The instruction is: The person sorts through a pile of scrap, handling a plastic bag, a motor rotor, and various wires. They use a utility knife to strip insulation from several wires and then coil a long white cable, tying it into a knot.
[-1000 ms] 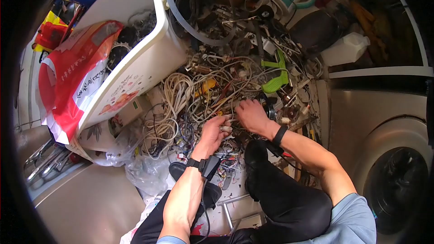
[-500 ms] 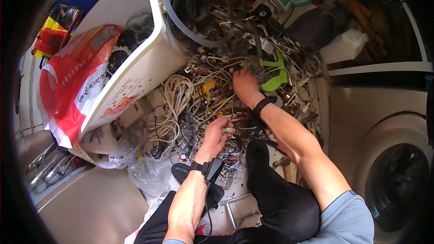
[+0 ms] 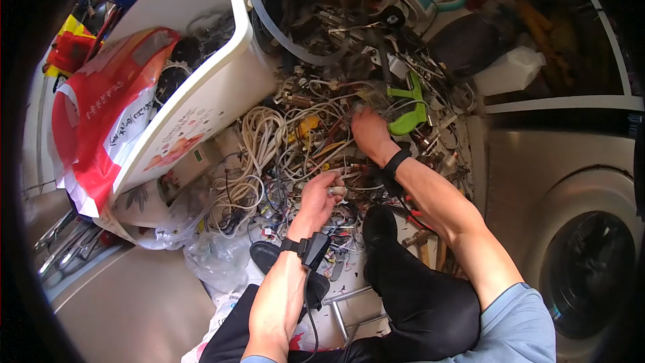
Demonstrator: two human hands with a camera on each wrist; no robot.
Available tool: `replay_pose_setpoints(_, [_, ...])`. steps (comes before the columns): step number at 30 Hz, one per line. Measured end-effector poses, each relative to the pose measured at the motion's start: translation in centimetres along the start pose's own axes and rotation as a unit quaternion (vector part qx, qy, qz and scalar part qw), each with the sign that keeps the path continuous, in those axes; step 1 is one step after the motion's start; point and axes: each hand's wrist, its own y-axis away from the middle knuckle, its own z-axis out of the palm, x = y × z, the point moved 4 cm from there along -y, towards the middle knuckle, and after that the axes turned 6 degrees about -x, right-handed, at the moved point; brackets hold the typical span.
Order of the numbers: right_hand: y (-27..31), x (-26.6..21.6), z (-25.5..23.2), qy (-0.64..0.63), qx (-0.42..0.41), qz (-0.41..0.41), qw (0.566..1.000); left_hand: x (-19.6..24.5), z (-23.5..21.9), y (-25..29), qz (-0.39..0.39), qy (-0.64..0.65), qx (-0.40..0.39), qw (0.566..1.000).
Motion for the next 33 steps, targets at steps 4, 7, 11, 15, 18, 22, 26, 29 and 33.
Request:
replay_pose_setpoints(4, [3.9,-2.8,-4.5,-0.124,0.026,-0.079,0.989,-0.2,-0.2,-1.0,-0.002,0.019,0.011,1.000])
replay_pose_setpoints(7, [8.1,-6.0,-6.2,-0.315,-0.001,-0.202,0.927,-0.1,1.3,-1.7,0.038,0.159,0.089,0.983])
replay_pose_setpoints(11, [8.3,-2.9,-5.6,-0.203,0.060,-0.119,0.970,-0.9,-0.9,-3.1,0.006,0.126,-0.011,0.992])
replay_pose_setpoints(15, [6.3,-0.5,-2.9,-0.037,0.059,0.005,0.998,-1.3,-1.1,-2.7,-0.021,0.089,0.001,0.996])
replay_pose_setpoints(18, [4.7,0.3,-1.3,0.053,0.022,0.025,0.998,-1.3,-0.9,-2.5,-0.022,0.079,-0.003,0.997])
replay_pose_setpoints(22, [3.6,1.2,-0.2,0.200,-0.021,-0.024,0.979,-1.5,-0.5,-2.1,-0.018,0.087,0.005,0.996])
replay_pose_setpoints(26, [2.9,2.3,0.3,0.142,0.012,-0.015,0.990,-1.2,-0.1,-1.8,-0.017,0.082,0.001,0.997])
replay_pose_setpoints(29, [2.8,2.9,0.8,0.036,0.060,0.019,0.997,-1.6,-0.3,-2.0,-0.014,0.080,-0.006,0.997])
replay_pose_setpoints(33, [3.7,2.9,0.0,-0.016,0.057,0.002,0.998,-1.7,-0.4,-2.0,-0.011,0.073,-0.002,0.997])
